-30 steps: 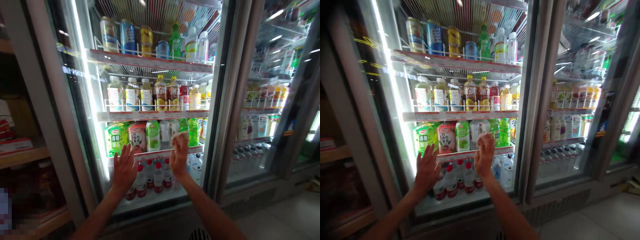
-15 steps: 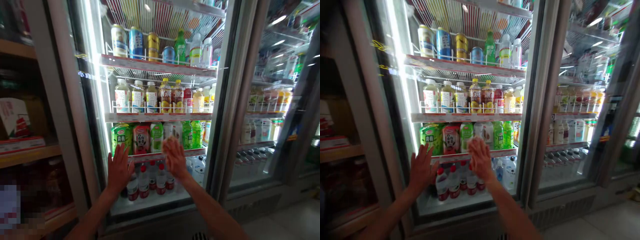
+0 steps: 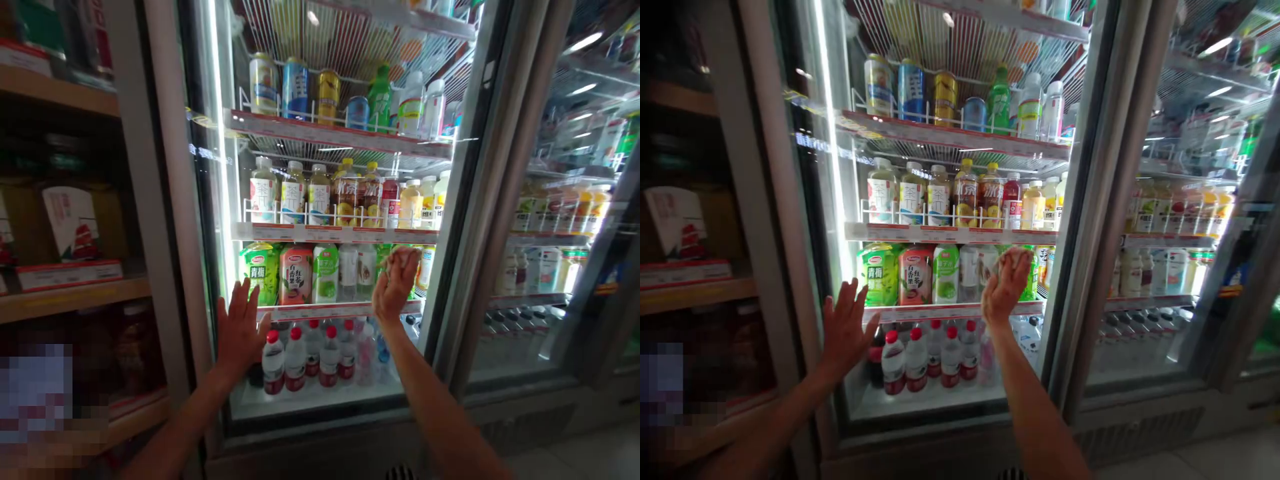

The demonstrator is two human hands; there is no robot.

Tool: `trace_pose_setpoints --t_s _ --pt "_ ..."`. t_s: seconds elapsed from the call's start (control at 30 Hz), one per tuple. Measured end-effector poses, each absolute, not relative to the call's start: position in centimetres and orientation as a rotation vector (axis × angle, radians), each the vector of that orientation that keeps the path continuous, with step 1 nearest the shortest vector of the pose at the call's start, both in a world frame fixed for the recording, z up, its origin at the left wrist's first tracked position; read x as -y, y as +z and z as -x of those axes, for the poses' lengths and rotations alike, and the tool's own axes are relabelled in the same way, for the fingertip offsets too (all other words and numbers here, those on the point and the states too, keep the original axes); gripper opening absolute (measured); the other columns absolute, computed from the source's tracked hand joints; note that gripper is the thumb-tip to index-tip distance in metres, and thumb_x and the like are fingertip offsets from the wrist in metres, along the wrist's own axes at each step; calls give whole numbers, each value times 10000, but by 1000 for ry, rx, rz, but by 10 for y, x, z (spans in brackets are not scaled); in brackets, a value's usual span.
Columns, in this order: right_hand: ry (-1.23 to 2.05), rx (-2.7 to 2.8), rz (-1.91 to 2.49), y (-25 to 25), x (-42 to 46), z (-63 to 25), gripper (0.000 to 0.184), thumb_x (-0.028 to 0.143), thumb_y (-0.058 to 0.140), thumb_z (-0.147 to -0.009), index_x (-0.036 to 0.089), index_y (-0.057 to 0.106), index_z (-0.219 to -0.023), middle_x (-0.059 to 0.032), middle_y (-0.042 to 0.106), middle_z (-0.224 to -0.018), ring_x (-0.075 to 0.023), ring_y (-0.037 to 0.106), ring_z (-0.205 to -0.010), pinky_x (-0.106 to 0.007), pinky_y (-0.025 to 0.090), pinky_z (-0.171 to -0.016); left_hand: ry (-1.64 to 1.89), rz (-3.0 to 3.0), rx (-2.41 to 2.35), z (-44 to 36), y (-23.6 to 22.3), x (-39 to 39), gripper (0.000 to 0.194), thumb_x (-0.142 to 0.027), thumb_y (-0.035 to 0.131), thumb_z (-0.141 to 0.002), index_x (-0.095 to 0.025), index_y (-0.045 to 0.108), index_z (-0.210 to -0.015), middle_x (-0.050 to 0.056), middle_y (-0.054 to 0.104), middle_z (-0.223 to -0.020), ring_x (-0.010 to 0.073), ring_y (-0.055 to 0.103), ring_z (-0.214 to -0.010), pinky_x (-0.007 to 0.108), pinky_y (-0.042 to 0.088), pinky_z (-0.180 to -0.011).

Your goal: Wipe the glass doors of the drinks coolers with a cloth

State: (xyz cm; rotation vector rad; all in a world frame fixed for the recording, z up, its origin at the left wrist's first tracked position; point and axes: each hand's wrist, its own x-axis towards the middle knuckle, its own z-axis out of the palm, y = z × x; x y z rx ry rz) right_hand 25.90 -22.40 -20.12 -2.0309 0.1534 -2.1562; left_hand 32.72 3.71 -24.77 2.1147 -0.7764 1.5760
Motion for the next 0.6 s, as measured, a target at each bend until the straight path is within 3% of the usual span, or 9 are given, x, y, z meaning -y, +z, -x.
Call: trace_pose_setpoints --t_s 0.07,0.2,0.27,0.4,0.6 --pt "-2125 -60 2100 -201 209 -262 558 160 374 -837 159 295 -1389 -69 56 -1519 -290 62 -1387 -551 196 -1087 1582 -2102 792 -328 -243 -32 648 -280 471 -842 -202 178 -1415 127 241 -1463 258 172 -1366 497 104 -1105" --pt "-1781 517 2645 -217 178 -259 544 174 428 -812 234 377 -1351 5 256 -1477 -246 110 -1387 -461 226 -1107 1600 -2140 767 -327 -239 -26 655 -289 451 -855 -196 139 -1423 131 237 -1463 259 166 -1368 501 98 -1102" --pt "-1846 418 2583 -216 185 -258 533 156 412 -821 246 383 -1345 7 239 -1483 -245 129 -1384 -476 239 -1097 1618 -2181 770 -326 -240 -26 652 -289 433 -866 -212 110 -1427 123 256 -1458 248 178 -1366 498 94 -1103" --pt "-2108 -82 2106 -201 199 -264 545 141 383 -833 187 334 -1374 -45 56 -1520 -305 76 -1384 -570 215 -1073 1636 -2197 772 -325 -242 -28 683 -304 435 -868 -206 60 -1430 126 257 -1455 245 171 -1367 489 107 -1103" --pt "-1775 619 2687 -202 177 -267 579 175 440 -804 244 340 -1370 9 242 -1483 -243 93 -1390 -472 208 -1108 1629 -2203 779 -324 -242 -32 656 -294 428 -870 -217 91 -1428 113 260 -1455 242 194 -1361 489 89 -1106"
